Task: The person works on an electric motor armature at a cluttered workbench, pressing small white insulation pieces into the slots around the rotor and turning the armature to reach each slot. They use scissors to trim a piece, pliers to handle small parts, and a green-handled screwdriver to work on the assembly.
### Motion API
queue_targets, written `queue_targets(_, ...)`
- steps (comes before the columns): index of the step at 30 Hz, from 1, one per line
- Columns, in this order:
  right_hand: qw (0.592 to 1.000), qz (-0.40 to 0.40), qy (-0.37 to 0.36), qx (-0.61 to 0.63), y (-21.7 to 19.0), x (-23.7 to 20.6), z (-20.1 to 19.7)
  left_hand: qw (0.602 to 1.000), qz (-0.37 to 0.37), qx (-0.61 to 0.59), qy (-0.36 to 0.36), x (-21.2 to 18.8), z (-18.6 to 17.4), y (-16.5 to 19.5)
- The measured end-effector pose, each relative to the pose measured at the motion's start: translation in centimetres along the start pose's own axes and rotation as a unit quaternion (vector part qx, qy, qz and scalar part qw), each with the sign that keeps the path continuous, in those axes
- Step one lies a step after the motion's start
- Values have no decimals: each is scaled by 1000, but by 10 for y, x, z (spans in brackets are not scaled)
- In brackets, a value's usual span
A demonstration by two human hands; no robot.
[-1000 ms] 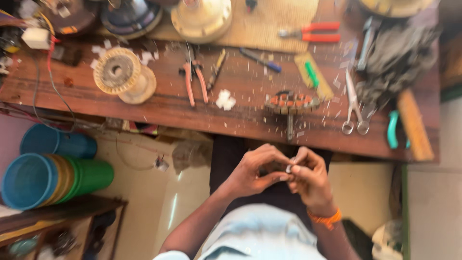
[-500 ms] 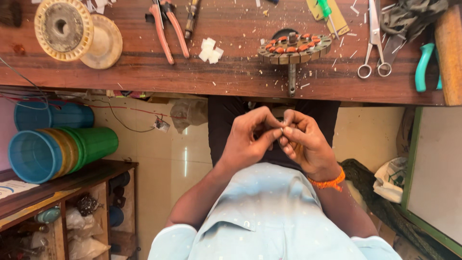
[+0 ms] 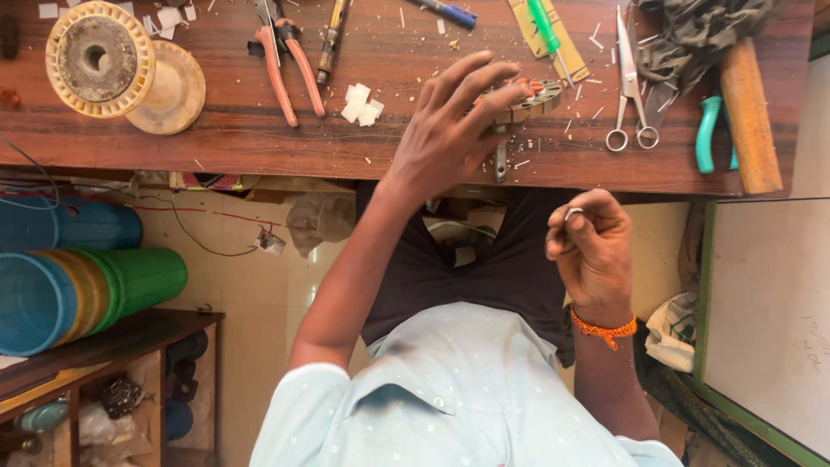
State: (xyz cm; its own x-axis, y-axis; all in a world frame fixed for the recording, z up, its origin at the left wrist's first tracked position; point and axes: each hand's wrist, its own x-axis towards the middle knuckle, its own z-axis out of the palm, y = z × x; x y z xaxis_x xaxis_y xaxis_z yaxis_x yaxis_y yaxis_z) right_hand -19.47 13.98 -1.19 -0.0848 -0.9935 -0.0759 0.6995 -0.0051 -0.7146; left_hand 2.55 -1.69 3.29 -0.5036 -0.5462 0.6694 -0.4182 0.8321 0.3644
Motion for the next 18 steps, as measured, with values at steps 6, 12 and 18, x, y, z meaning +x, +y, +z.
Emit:
queue_targets(6, 966, -180, 42, -178, -22, 5, 15, 996, -40, -73, -31, 13, 28, -22)
queue_targets(12, 887, -276, 58, -366, -28, 60, 41, 995, -83, -56, -8, 24, 19, -21)
queue_targets(18, 752, -385, 52, -533, -3, 114, 56, 992, -99, -34, -65, 28, 14, -22)
